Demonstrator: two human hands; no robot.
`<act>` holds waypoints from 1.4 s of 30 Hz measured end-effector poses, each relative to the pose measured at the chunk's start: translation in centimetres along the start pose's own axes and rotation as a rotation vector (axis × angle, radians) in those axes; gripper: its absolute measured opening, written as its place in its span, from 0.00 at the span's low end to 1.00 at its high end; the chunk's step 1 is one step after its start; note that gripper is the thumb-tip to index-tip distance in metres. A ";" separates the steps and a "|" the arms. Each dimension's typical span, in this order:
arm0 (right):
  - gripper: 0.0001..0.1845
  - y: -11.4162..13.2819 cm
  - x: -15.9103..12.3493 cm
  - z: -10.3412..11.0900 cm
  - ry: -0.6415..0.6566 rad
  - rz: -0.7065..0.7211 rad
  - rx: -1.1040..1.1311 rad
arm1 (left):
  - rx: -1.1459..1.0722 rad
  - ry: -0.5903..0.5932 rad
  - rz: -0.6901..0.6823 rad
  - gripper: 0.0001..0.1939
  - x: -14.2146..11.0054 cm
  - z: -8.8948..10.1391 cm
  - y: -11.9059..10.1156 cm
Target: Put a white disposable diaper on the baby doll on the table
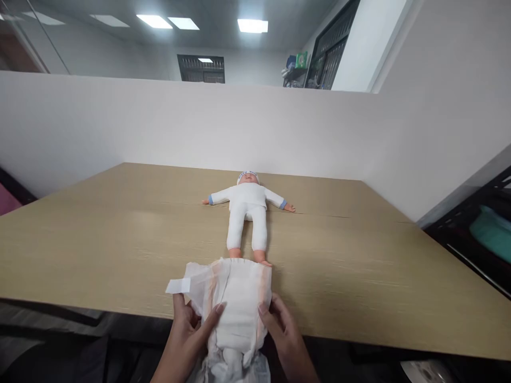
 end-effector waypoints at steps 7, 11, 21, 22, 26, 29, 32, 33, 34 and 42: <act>0.37 0.4 2.9 3.0 -0.024 -0.043 0.302 | 0.059 -0.045 0.005 0.36 1.7 0.6 1.1; 0.47 -0.4 3.2 7.1 -0.369 0.039 0.056 | 0.107 -0.041 0.030 0.38 2.4 0.5 0.8; 0.18 0.2 0.5 -1.7 -0.176 0.605 -1.191 | 0.317 -0.105 0.016 0.43 1.9 -1.5 0.5; 0.22 -0.5 0.6 -2.7 -0.074 0.551 -1.236 | 0.309 -0.098 0.003 0.43 1.9 -1.5 0.7; 0.34 -2.7 1.7 -3.7 0.114 0.346 -1.395 | 0.292 -0.070 -0.053 0.41 2.1 0.1 1.0; 0.35 -2.9 2.2 -3.1 0.206 0.334 -1.476 | 0.320 -0.123 -0.123 0.43 3.5 3.5 0.5; 0.36 -2.1 2.3 -2.6 0.259 0.337 -1.520 | 0.515 -0.252 -0.284 0.40 6.3 7.4 -0.9; 0.37 -1.8 2.3 -2.6 0.268 0.331 -1.528 | 0.656 -0.276 -0.354 0.36 7.4 8.2 -1.7; 0.38 -1.6 2.4 -2.6 0.273 0.323 -1.536 | 0.812 -0.276 -0.429 0.31 8.7 8.5 -2.5; 0.46 -1.5 3.7 -3.0 0.278 0.299 -1.558 | 1.593 0.541 -0.833 0.50 18.1 0.9 -5.7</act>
Point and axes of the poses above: each hand's wrist, its own x-axis towards the middle knuckle, its own z-axis out of the back of the hand, y = z × x, the point moved 3 cm from there along x, towards the middle knuckle, and after that the axes turned 10 degrees about y, right-handed, at the moved point
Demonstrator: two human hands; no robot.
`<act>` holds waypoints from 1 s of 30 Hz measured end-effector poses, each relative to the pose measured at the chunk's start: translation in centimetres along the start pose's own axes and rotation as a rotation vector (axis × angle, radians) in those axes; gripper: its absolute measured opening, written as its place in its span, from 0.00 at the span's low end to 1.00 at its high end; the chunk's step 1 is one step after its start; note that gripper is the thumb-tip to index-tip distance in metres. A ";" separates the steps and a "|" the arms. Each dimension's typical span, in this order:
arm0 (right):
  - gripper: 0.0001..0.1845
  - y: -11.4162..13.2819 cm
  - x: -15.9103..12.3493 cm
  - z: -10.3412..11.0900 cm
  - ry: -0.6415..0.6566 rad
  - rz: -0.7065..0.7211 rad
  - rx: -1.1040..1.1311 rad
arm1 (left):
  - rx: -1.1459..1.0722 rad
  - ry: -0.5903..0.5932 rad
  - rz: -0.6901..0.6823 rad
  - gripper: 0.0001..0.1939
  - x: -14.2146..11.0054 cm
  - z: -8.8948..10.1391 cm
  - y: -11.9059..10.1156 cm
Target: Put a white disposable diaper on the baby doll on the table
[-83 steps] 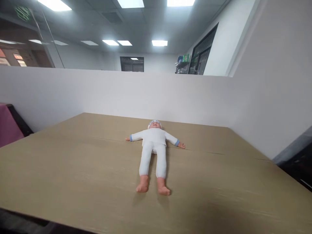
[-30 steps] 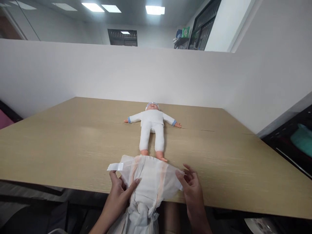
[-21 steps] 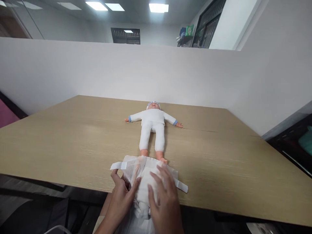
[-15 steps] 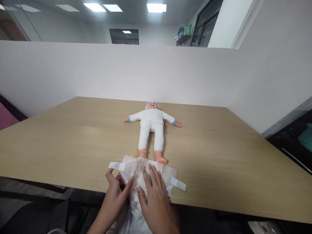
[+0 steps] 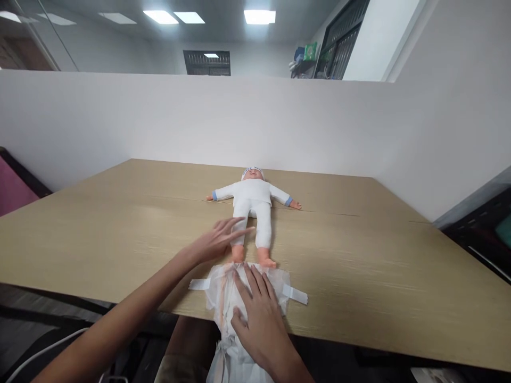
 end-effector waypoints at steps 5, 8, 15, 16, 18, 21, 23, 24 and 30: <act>0.48 -0.1 0.0 -0.2 -0.019 -0.003 0.010 | 0.086 0.158 -0.334 0.63 4.5 -1.0 -1.0; 0.48 -0.1 0.0 -0.3 -0.016 -0.005 0.009 | 0.088 0.160 -0.412 0.59 5.5 -1.0 -0.8; 0.40 -0.6 0.3 -0.4 0.020 0.020 -0.006 | 0.078 0.028 -0.540 0.19 6.7 -0.8 -1.1; 0.39 -0.8 0.4 -0.4 0.020 0.023 -0.007 | 0.073 0.022 -0.546 0.18 6.9 -0.6 -1.2; 0.39 -1.2 0.8 -0.4 0.018 0.030 -0.005 | 0.032 0.027 -0.540 0.18 7.4 0.2 -1.2; 0.38 -2.1 1.8 -0.2 0.033 0.056 0.007 | -0.187 0.019 -0.489 0.21 8.1 3.3 -0.2; 0.37 -2.8 3.0 0.1 0.047 0.065 0.013 | -0.378 0.005 -0.439 0.23 8.5 6.0 0.8; 0.36 -3.3 3.8 0.2 0.052 0.069 0.015 | -0.455 0.001 -0.410 0.24 8.7 7.3 1.4; 0.34 -6.8 11.8 1.5 0.077 0.113 0.034 | -0.739 -0.112 -0.342 0.21 9.9 12.1 4.6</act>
Point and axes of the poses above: each hand's wrist, its own x-axis towards the middle knuckle, its own z-axis out of the back of the hand, y = z × x, the point moved 3 cm from there along x, towards the middle knuckle, and after that the axes turned 10 degrees about y, right-handed, at the moved point
